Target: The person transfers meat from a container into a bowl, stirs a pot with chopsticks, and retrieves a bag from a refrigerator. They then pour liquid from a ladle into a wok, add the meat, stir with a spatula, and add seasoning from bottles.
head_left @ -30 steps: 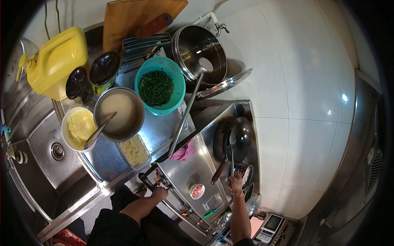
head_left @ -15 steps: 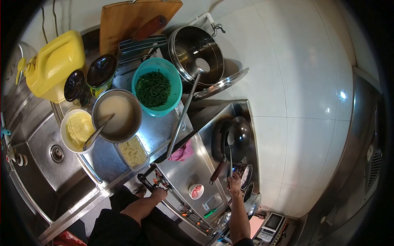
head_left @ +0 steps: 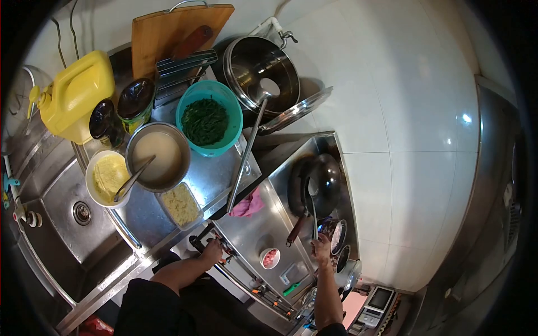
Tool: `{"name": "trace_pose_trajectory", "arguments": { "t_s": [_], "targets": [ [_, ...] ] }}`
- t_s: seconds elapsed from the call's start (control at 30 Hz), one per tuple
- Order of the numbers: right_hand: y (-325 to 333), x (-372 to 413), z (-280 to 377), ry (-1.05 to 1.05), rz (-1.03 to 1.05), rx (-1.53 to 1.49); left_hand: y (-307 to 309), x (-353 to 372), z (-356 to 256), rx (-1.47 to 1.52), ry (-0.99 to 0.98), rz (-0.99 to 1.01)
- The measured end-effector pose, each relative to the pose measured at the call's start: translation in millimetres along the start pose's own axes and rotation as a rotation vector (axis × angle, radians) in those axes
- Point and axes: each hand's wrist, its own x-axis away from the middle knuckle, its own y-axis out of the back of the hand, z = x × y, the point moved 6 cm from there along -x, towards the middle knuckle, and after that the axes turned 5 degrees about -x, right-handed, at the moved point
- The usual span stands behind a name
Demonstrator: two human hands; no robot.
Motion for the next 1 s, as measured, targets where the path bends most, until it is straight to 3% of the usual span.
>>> {"name": "trace_pose_trajectory", "arguments": {
  "t_s": [0.13,0.17,0.8,0.9,1.0],
  "targets": [
    [-0.1,8.1,8.8,-0.024,0.022,-0.001,-41.7,-12.3,-7.3,0.413,0.092,0.107],
    [0.7,5.4,10.3,-0.026,0.009,0.024,-38.2,-2.8,-2.8,0.455,0.202,-0.038],
    [12.3,-8.9,-8.7,-0.026,0.023,0.048,-32.9,-9.4,-2.3,0.353,0.069,0.175],
    [10.7,-4.6,-2.8,-0.044,0.066,0.089,-32.1,-8.5,-3.5,0.316,0.059,0.081],
    [10.1,3.2,2.4,-0.051,0.056,0.043,-35.3,-10.5,-1.6,0.375,0.069,0.108]
  ]
}}
